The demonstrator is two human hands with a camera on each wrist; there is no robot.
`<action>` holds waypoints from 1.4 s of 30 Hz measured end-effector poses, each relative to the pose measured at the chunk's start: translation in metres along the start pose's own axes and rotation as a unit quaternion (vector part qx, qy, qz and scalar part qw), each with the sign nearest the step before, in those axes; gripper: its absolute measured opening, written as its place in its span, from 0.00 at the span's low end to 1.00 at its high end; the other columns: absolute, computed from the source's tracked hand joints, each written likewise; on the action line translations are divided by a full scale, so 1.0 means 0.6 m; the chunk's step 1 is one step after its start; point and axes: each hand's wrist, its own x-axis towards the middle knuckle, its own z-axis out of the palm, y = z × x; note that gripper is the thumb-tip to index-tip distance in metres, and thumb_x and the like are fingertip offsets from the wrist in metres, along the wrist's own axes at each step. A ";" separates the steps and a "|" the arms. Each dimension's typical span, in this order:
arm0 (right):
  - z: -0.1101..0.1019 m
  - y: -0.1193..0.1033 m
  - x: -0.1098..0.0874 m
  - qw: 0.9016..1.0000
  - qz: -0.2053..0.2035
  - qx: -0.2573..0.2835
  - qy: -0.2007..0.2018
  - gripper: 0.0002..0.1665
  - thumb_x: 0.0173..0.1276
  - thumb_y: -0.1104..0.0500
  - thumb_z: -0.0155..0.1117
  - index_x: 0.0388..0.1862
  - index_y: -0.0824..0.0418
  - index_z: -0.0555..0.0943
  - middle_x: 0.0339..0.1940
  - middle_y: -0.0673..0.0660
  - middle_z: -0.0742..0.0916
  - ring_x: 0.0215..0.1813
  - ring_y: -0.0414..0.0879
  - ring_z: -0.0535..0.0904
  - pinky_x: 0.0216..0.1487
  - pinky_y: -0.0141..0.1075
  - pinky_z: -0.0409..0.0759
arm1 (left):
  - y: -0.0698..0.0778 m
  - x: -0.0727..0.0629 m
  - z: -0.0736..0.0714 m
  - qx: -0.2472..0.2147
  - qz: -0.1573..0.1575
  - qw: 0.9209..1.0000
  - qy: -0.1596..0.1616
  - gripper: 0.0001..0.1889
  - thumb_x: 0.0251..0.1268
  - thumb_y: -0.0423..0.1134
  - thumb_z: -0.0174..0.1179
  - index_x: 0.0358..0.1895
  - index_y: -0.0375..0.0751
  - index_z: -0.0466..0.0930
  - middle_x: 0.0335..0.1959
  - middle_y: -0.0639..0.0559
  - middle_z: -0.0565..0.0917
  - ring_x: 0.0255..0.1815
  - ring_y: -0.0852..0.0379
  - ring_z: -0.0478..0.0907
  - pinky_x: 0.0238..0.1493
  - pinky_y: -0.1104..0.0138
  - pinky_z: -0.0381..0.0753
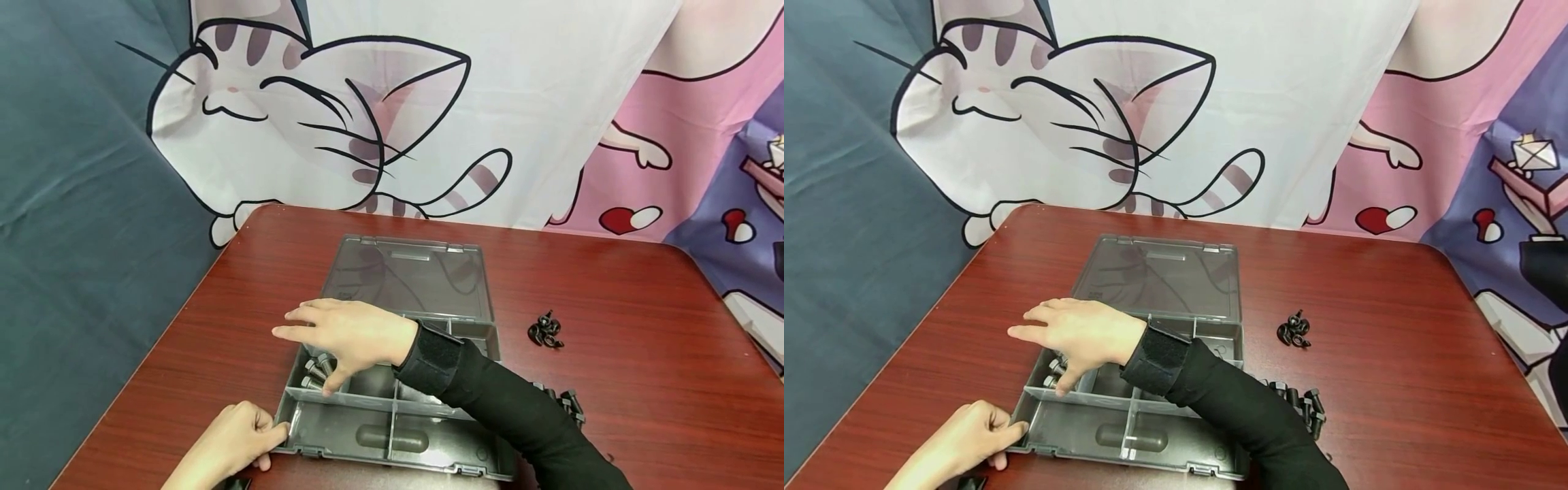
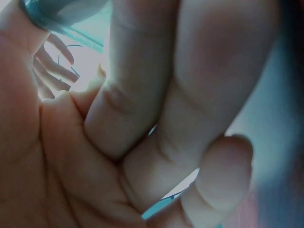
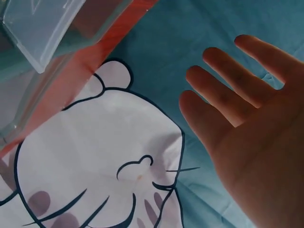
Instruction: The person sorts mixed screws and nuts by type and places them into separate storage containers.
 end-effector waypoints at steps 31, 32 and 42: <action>0.015 0.055 -0.059 0.996 0.074 0.037 -0.016 0.50 0.44 0.40 0.72 0.66 0.52 0.64 0.59 0.50 0.72 0.59 0.42 0.65 0.51 0.33 0.69 | 0.000 -0.004 0.005 0.030 0.007 0.999 0.020 0.20 0.54 0.46 0.59 0.08 0.44 0.68 0.04 0.60 0.71 0.13 0.63 0.69 0.21 0.70 0.66; 0.014 0.057 -0.062 0.996 0.077 0.037 -0.015 0.50 0.44 0.40 0.72 0.66 0.52 0.65 0.59 0.51 0.72 0.59 0.42 0.65 0.51 0.33 0.69 | 0.000 -0.004 0.005 0.032 0.006 0.999 0.020 0.20 0.54 0.46 0.59 0.08 0.44 0.68 0.04 0.60 0.71 0.13 0.64 0.69 0.22 0.70 0.66; 0.010 0.079 -0.086 0.993 0.108 0.039 -0.015 0.46 0.45 0.42 0.73 0.63 0.54 0.68 0.55 0.51 0.74 0.57 0.44 0.67 0.51 0.35 0.69 | 0.000 -0.004 0.005 0.030 0.008 0.999 0.018 0.20 0.53 0.45 0.59 0.08 0.44 0.67 0.04 0.60 0.71 0.13 0.63 0.69 0.23 0.71 0.66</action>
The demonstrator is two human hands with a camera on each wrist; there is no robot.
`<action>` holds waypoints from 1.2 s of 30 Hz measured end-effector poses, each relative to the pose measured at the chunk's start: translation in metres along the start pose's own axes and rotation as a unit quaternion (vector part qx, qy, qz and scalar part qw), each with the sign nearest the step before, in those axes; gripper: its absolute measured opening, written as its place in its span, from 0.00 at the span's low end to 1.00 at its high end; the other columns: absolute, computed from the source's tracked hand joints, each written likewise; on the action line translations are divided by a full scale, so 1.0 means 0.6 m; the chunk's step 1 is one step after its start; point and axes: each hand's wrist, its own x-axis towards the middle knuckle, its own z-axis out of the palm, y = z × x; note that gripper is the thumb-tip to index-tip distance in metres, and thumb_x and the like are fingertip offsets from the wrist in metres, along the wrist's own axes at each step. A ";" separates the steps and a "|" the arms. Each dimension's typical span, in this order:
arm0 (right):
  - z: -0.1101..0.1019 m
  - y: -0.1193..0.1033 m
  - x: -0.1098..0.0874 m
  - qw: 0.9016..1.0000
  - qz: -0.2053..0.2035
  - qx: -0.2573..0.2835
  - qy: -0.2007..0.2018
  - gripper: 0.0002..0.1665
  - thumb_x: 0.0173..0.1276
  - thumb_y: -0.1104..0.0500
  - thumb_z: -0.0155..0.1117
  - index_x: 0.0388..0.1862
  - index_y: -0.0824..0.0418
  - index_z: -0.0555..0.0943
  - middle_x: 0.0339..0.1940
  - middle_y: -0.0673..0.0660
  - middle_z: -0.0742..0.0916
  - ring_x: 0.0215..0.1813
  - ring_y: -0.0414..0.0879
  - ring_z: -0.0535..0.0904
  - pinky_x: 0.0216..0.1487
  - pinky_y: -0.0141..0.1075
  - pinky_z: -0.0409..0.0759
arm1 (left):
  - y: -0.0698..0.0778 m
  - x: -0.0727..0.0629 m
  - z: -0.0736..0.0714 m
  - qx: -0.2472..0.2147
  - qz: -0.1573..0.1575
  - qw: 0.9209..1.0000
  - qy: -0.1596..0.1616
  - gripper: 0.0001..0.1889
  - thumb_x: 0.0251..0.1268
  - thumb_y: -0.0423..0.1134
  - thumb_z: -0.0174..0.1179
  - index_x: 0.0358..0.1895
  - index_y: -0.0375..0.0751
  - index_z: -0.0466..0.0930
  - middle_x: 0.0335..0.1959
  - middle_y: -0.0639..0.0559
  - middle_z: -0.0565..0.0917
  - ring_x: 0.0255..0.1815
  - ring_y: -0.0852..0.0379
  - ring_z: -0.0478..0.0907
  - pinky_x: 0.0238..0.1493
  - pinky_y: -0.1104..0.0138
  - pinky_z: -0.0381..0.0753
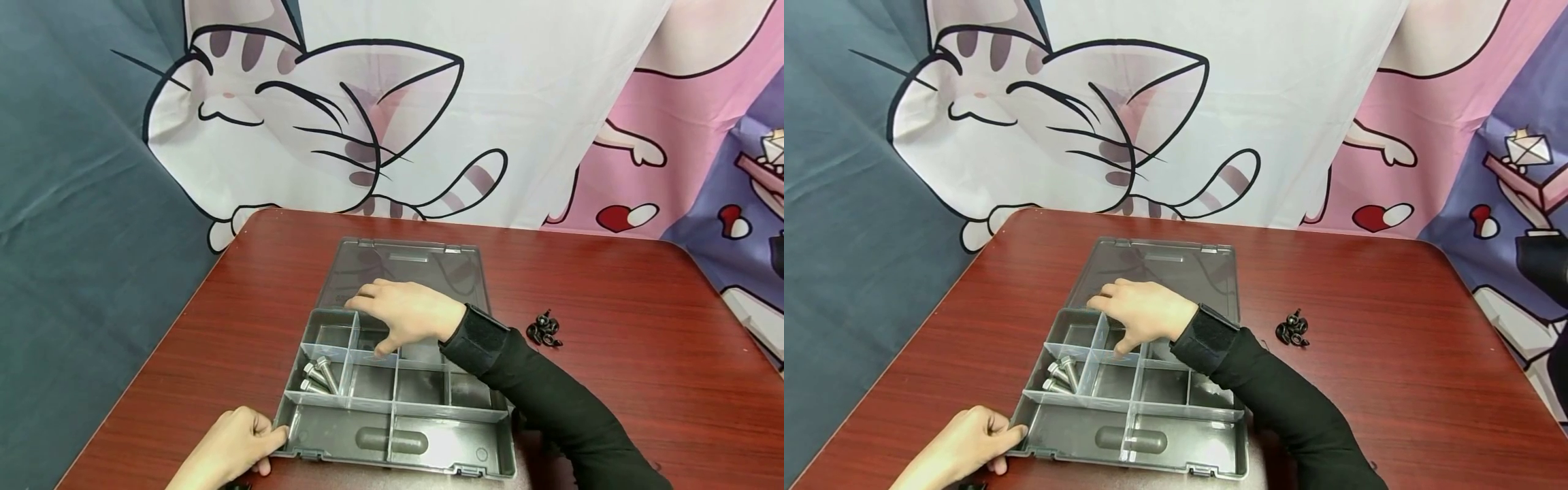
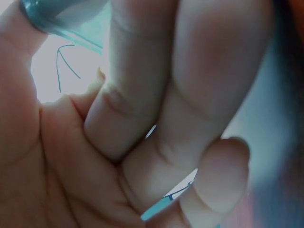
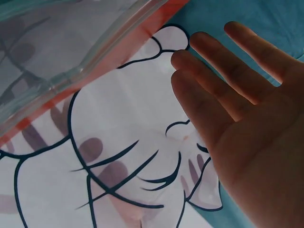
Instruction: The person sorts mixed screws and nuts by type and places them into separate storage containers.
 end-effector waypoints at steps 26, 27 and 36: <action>0.010 0.067 -0.061 0.998 0.051 0.034 0.028 0.45 0.45 0.44 0.73 0.62 0.56 0.68 0.49 0.54 0.74 0.49 0.46 0.72 0.44 0.39 0.73 | 0.000 0.003 -0.002 -0.005 0.002 1.000 -0.020 0.21 0.55 0.45 0.58 0.08 0.43 0.66 0.04 0.60 0.72 0.13 0.62 0.68 0.22 0.70 0.66; 0.011 0.070 -0.063 0.998 0.053 0.035 0.028 0.45 0.46 0.44 0.73 0.62 0.56 0.68 0.49 0.54 0.74 0.49 0.46 0.72 0.44 0.39 0.73 | 0.000 0.003 -0.002 -0.004 0.002 1.000 -0.020 0.21 0.55 0.45 0.58 0.08 0.43 0.66 0.04 0.60 0.72 0.13 0.62 0.68 0.22 0.70 0.65; 0.015 0.085 -0.081 0.995 0.073 0.053 0.031 0.43 0.46 0.46 0.73 0.61 0.56 0.69 0.50 0.54 0.74 0.50 0.47 0.72 0.45 0.39 0.72 | 0.003 0.004 -0.003 -0.005 0.005 1.000 -0.014 0.21 0.55 0.45 0.59 0.08 0.42 0.67 0.04 0.60 0.72 0.12 0.62 0.66 0.18 0.70 0.63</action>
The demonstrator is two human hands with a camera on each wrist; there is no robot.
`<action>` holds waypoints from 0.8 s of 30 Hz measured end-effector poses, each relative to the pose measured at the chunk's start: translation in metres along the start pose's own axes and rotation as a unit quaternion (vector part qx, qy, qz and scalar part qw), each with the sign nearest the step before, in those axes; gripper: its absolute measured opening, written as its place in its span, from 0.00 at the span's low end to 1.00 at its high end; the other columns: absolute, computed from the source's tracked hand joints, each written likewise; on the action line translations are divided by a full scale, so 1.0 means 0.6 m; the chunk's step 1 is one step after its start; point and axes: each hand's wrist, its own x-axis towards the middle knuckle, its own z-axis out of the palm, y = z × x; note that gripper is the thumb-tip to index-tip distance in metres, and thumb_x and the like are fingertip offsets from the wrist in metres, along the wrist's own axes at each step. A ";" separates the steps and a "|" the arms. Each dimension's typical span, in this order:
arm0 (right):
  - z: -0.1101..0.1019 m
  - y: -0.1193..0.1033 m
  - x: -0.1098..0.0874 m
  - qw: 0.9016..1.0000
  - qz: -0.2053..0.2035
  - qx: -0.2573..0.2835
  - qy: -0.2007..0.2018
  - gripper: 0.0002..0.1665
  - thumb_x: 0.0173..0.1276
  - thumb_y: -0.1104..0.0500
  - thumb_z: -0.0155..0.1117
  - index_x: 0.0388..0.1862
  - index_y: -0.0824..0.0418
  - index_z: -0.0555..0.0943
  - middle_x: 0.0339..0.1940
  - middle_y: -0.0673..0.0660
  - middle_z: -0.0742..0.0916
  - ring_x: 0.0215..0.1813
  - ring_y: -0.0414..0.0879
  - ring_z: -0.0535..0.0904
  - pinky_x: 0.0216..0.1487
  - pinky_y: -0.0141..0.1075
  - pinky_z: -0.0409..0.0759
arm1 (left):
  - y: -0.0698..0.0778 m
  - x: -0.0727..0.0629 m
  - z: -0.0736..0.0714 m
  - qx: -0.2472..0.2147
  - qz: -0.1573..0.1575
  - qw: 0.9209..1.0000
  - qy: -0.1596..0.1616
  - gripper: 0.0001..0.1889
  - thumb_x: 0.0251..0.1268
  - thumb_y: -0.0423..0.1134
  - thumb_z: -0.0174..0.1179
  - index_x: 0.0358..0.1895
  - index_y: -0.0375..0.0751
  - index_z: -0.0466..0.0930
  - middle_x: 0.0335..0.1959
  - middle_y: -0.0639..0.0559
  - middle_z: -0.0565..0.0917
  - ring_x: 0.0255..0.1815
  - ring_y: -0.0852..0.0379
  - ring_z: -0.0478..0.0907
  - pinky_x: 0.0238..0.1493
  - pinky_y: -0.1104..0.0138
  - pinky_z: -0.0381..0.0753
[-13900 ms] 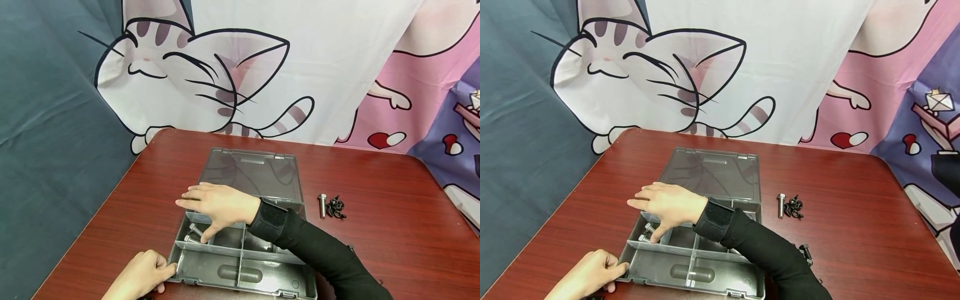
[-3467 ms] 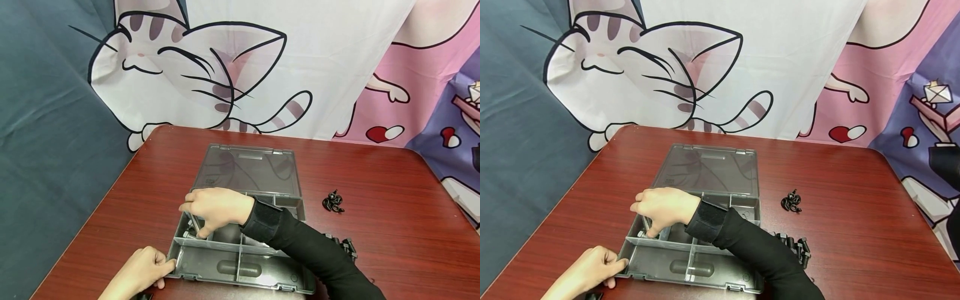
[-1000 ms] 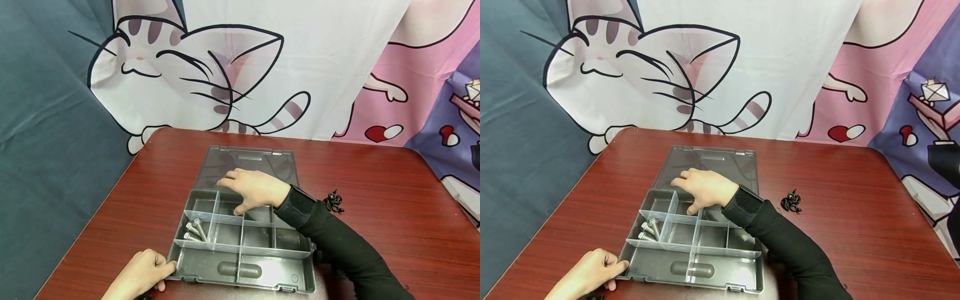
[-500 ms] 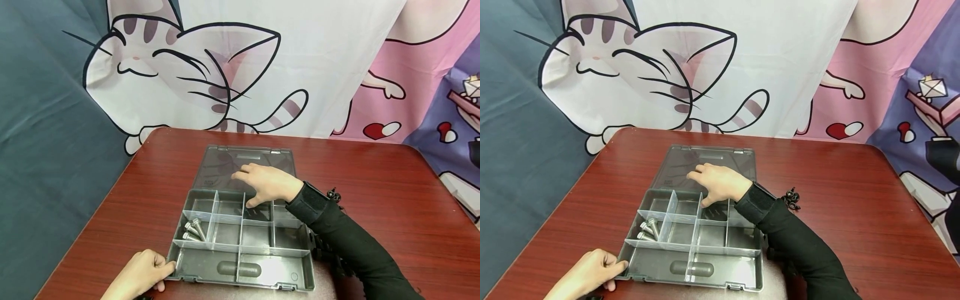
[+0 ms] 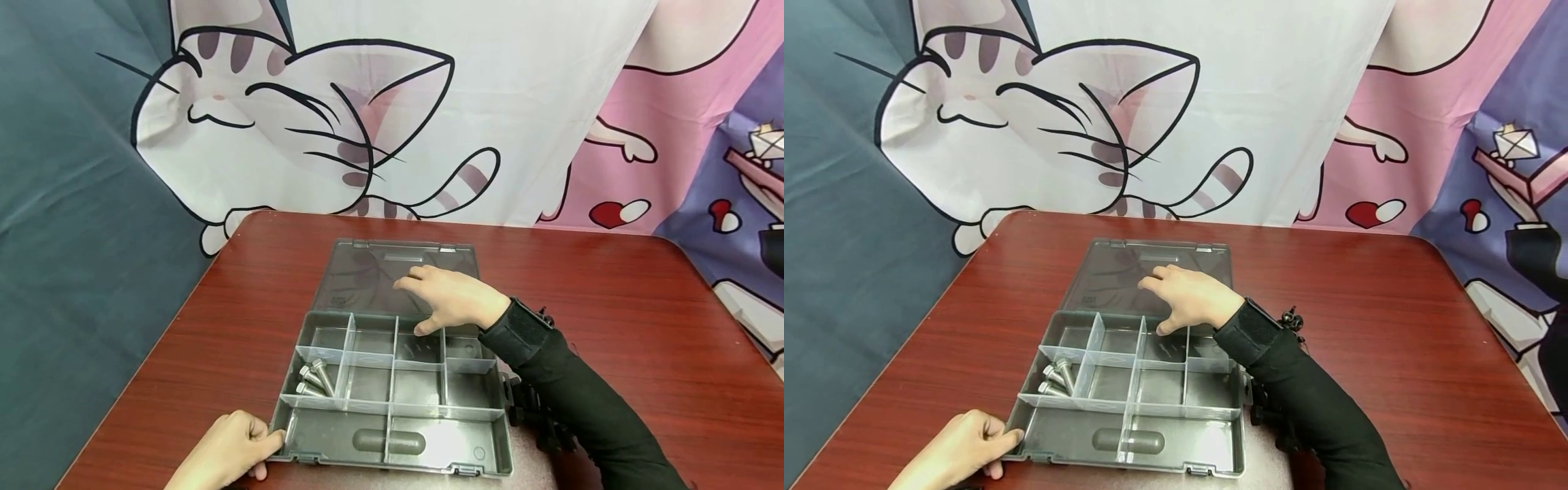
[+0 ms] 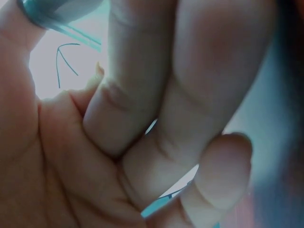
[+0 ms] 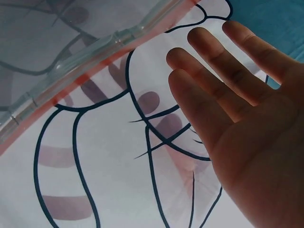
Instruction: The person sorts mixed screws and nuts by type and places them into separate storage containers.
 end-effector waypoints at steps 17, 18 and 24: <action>0.000 0.031 -0.037 0.999 0.039 0.013 0.018 0.41 0.47 0.46 0.72 0.60 0.55 0.70 0.50 0.53 0.74 0.52 0.46 0.70 0.47 0.40 0.71 | -0.003 -0.001 0.002 0.003 -0.009 1.000 -0.006 0.22 0.56 0.47 0.58 0.09 0.42 0.68 0.05 0.60 0.72 0.13 0.62 0.67 0.22 0.70 0.65; 0.000 0.033 -0.040 0.999 0.041 0.014 0.018 0.40 0.47 0.46 0.72 0.60 0.55 0.70 0.50 0.53 0.74 0.51 0.45 0.71 0.47 0.39 0.72 | -0.003 -0.001 0.002 0.003 -0.009 1.000 -0.005 0.22 0.56 0.47 0.58 0.09 0.42 0.68 0.05 0.60 0.72 0.13 0.63 0.67 0.22 0.70 0.65; 0.002 0.048 -0.057 0.998 0.053 0.015 0.019 0.40 0.48 0.46 0.71 0.60 0.56 0.70 0.47 0.54 0.75 0.49 0.46 0.71 0.46 0.40 0.72 | -0.002 -0.001 0.001 -0.001 -0.007 1.000 -0.007 0.22 0.56 0.47 0.59 0.08 0.41 0.67 0.05 0.59 0.72 0.13 0.63 0.68 0.21 0.70 0.64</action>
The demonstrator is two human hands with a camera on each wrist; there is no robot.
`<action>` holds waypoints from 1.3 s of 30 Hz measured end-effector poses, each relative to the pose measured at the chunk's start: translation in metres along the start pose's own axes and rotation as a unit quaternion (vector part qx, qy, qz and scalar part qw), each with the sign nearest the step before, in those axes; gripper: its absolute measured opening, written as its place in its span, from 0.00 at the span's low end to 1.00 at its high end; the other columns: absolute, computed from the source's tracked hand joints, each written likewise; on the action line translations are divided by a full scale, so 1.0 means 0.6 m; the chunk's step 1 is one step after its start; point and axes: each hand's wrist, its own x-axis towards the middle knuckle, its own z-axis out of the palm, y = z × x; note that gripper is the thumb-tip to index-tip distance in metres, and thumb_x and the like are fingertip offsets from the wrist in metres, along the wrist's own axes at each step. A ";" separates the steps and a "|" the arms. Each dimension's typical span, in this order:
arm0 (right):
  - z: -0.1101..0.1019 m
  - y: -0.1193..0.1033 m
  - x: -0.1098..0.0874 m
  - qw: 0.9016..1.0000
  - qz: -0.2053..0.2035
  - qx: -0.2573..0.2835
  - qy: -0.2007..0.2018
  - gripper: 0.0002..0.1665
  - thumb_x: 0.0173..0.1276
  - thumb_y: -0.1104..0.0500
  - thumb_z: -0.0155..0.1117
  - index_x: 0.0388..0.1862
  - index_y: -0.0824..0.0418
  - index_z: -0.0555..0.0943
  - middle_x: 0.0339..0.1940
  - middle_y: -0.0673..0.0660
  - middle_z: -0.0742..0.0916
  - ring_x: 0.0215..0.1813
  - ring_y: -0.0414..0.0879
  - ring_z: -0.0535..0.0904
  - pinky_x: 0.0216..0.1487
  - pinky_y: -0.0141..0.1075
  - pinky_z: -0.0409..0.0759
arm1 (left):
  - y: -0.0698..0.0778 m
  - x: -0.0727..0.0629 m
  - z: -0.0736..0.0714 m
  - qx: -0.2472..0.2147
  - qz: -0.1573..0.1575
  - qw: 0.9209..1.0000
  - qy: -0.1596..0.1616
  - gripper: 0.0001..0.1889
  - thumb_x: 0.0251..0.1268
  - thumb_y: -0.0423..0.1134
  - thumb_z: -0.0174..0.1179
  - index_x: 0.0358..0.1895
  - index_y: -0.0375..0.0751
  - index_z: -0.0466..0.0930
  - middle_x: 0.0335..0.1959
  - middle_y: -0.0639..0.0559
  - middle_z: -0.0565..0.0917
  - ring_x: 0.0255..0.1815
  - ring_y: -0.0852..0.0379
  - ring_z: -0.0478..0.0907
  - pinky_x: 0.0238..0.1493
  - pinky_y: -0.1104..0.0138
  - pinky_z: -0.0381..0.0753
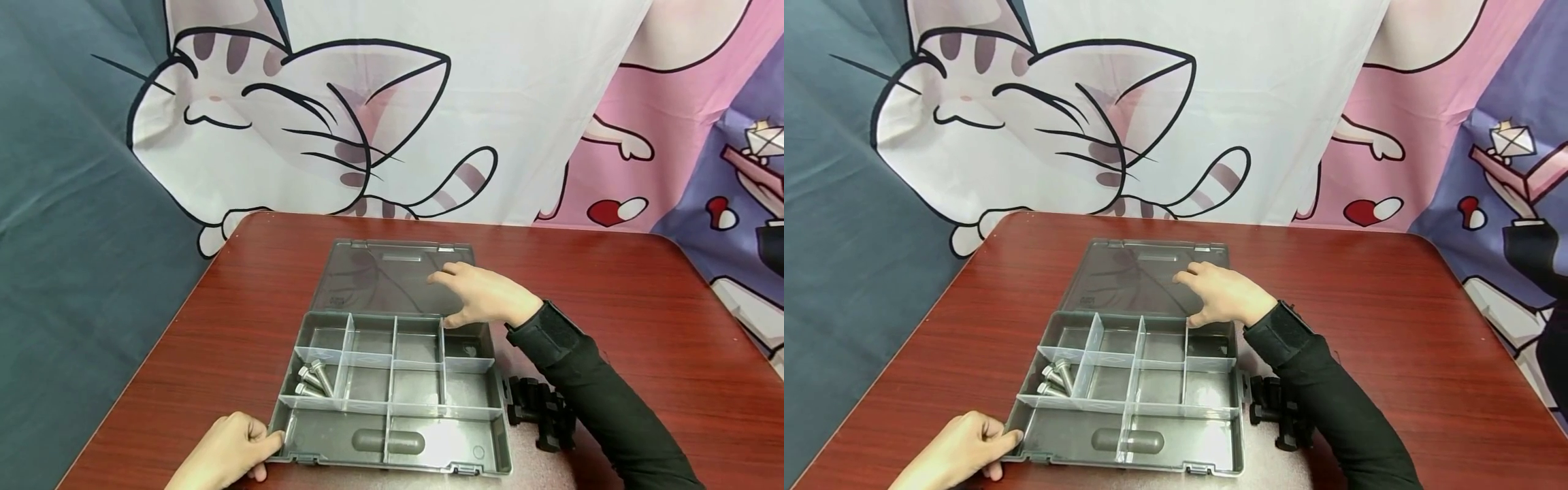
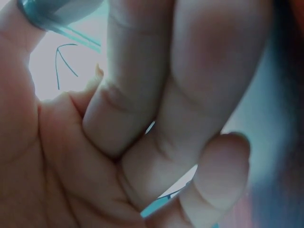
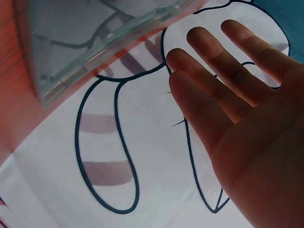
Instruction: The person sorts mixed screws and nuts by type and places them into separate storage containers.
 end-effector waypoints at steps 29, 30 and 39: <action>0.018 0.087 -0.084 0.997 0.070 0.018 0.014 0.40 0.47 0.50 0.72 0.59 0.62 0.71 0.52 0.62 0.75 0.53 0.54 0.70 0.48 0.48 0.70 | -0.003 0.004 0.000 -0.020 -0.002 1.000 -0.019 0.23 0.57 0.46 0.58 0.09 0.40 0.67 0.06 0.58 0.73 0.13 0.59 0.68 0.19 0.69 0.64; 0.019 0.090 -0.088 0.997 0.071 0.016 0.014 0.40 0.47 0.50 0.72 0.59 0.62 0.71 0.52 0.62 0.75 0.53 0.55 0.70 0.48 0.49 0.70 | -0.003 0.004 0.000 -0.024 -0.003 0.999 -0.021 0.23 0.57 0.46 0.58 0.09 0.40 0.67 0.06 0.57 0.73 0.13 0.59 0.68 0.19 0.69 0.64; 0.038 0.114 -0.120 0.995 0.090 0.034 0.002 0.37 0.48 0.54 0.72 0.57 0.65 0.72 0.53 0.65 0.75 0.53 0.59 0.71 0.47 0.51 0.71 | -0.004 0.005 -0.001 -0.020 -0.002 1.000 -0.019 0.23 0.57 0.47 0.58 0.09 0.39 0.68 0.06 0.58 0.73 0.13 0.59 0.68 0.18 0.69 0.63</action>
